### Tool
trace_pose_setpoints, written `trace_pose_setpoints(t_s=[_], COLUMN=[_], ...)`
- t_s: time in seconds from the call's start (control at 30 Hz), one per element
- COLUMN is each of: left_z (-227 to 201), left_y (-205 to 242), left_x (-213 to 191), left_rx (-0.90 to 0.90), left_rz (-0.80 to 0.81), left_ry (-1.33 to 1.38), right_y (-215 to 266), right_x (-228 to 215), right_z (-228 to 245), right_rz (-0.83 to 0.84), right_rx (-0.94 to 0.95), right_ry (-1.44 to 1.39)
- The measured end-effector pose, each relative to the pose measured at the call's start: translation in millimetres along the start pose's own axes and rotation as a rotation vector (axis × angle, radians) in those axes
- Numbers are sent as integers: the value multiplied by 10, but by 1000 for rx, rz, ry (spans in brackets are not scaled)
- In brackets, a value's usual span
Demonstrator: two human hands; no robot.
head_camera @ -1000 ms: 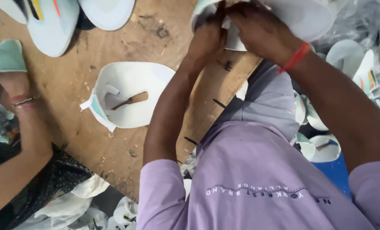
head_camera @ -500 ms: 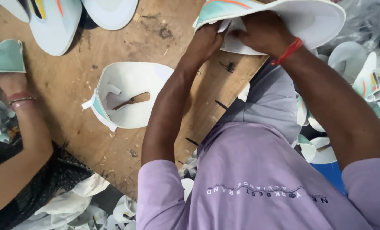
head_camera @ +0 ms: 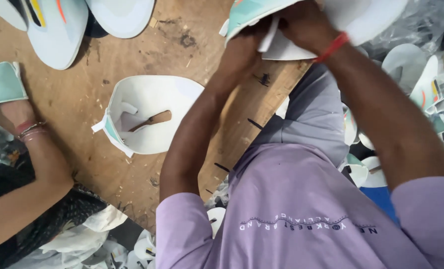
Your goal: The worker is assembling and inspecting the upper components of athletic shoes at a manufacturing workbench.
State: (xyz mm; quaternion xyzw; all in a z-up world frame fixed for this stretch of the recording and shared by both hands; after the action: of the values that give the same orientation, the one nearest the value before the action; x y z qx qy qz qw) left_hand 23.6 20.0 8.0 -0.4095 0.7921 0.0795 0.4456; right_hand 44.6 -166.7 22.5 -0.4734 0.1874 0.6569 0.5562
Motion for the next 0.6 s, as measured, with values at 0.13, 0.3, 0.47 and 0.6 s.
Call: trace_pose_setpoints(t_s=[0.13,0.3,0.47,0.6], left_z=[-194,-621,-614,-706], left_y=[74,108,170,87], left_x=[180,-7,-50,-176], left_rx=[100,185,93,98], left_rz=[21,58,103,64], left_ry=[-328,-482,-264,-182], right_y=[119,419,590,557], right_x=[-300,-229,-395,-627], right_z=[233,134,524,708], right_rz=[195,225,102,191], right_rx=[-109,-56,-303,-320], right_ry=[132,300,381,251])
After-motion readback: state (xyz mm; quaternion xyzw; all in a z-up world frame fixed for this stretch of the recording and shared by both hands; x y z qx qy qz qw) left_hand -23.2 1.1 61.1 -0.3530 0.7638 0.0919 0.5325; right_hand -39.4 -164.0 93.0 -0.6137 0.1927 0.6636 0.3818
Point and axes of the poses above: each hand's wrist, its own y-axis away from the middle knuckle, its own x-axis out of the palm, z = x × y, the point moved 4 cm from there along -y, towards the middle knuckle, and after that the axes turned 11 degrees about x, right-handed, at the moved point
